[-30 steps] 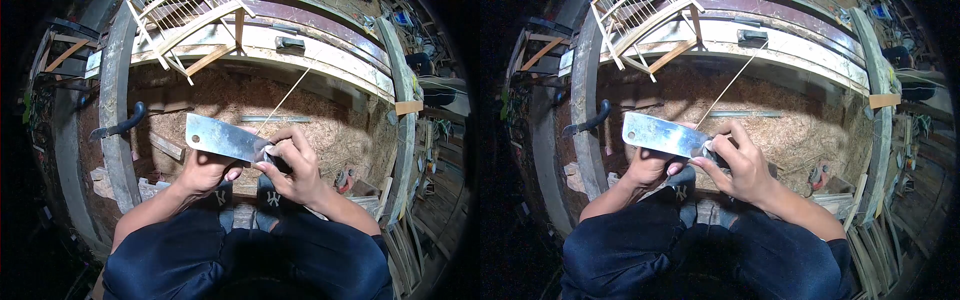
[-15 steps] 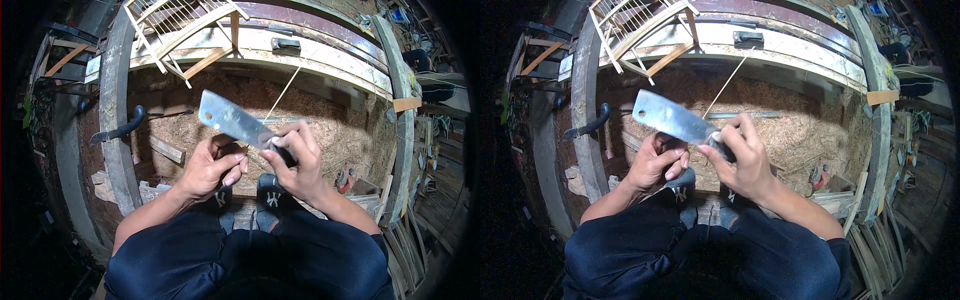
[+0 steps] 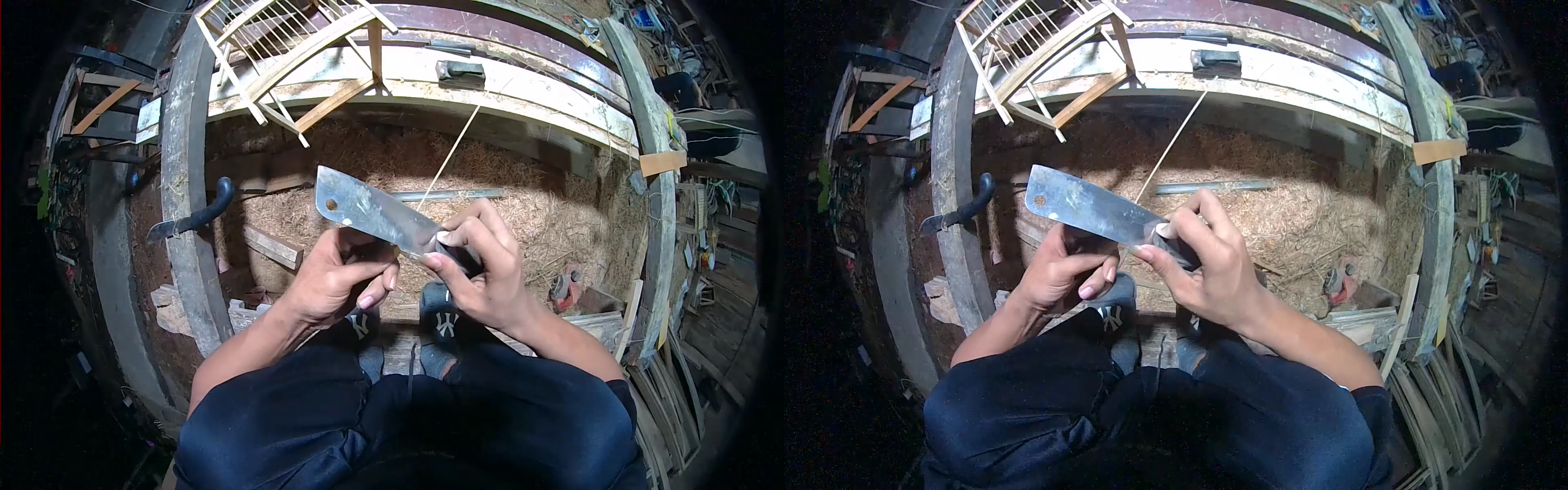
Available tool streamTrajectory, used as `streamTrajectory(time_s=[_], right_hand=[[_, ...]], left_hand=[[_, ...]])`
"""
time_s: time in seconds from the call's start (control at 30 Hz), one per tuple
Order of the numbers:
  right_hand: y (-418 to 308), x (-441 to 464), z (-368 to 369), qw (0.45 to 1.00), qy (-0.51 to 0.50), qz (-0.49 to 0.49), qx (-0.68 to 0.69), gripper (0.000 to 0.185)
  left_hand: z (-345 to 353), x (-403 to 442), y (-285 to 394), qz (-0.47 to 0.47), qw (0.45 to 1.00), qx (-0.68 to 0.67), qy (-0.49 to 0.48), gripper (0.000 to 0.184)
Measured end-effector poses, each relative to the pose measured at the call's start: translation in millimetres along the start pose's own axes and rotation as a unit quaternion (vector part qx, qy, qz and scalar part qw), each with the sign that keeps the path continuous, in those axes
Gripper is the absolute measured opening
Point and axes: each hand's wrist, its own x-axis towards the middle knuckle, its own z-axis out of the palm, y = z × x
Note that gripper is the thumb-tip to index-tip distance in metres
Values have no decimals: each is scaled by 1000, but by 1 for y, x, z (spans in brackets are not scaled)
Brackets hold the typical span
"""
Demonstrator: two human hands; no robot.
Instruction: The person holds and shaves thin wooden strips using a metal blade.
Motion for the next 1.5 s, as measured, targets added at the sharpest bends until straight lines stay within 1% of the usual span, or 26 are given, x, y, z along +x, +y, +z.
streamTrajectory(time_s=[0.07,0.13,0.2,0.27,0.33,0.37,0.4,0.47,0.5,0.53,0.6,0.67,0.7,0.77,0.8,0.83,0.93,1.07,1.1,1.17,1.2,1.27,1.37,1.4,1.43,1.5], right_hand=[[1,0,2,1000,7,-10,-6,26],[1,-2,4,1000,18,-5,17,26],[2,2,-1,1000,28,7,-5,26],[3,3,-3,999,34,18,-28,26],[2,0,-1,1000,14,-22,8,26],[0,1,-4,1000,9,0,-1,25],[3,1,-3,1000,11,2,-1,25],[10,4,-3,998,66,12,-15,24],[2,3,-4,999,39,22,-12,23],[4,4,-4,999,38,21,-11,23],[10,4,-3,999,34,-15,-19,23],[30,8,-7,991,104,77,-26,22],[29,12,-14,982,122,142,-5,23],[20,22,-24,950,161,236,126,27],[16,27,-25,918,182,263,235,31],[16,31,-25,909,187,266,259,39],[7,43,-24,896,184,296,275,42],[7,50,-18,891,202,267,307,35],[4,51,-17,894,207,267,295,32],[5,50,-14,900,205,264,281,31],[4,49,-11,905,204,261,266,30],[-1,46,-4,908,194,267,259,30],[-2,38,6,919,139,274,246,33],[1,34,8,919,139,274,247,33],[7,29,10,947,119,222,200,36],[4,23,8,978,87,155,108,42]], left_hand=[[-2,0,-2,3,1000,-10,3,25],[-2,-2,0,2,1000,7,-5,19],[1,-2,4,-34,999,15,10,24],[-3,-2,-2,-26,999,27,6,27],[-9,-3,-5,-14,998,55,-6,40],[-8,-3,-3,-25,998,53,-5,47],[-6,-3,-1,-27,998,54,-6,47],[-2,-3,2,-34,999,25,-31,45],[-6,-2,-1,-18,998,34,-42,48],[-7,-3,-1,-17,998,34,-41,48],[-9,-3,0,-26,999,22,-40,52],[-4,-2,2,-34,999,10,-38,51],[-2,-2,1,-34,999,12,-24,49],[-1,-2,0,-33,999,12,-10,47],[-2,-3,0,-36,999,13,-14,48],[-2,-3,0,-39,999,14,-18,48],[-3,-2,1,-44,998,16,-49,49],[-2,-2,1,-47,997,19,-66,48],[-2,-2,1,-43,996,35,-66,48],[0,-2,2,-39,996,50,-62,47],[2,-2,3,-40,996,70,-46,47],[5,0,3,-39,995,89,-27,46],[6,1,1,-33,997,71,-12,44],[5,2,0,-29,998,55,-8,44],[4,3,0,-25,999,40,-5,44],[5,2,1,-23,999,37,7,45]])
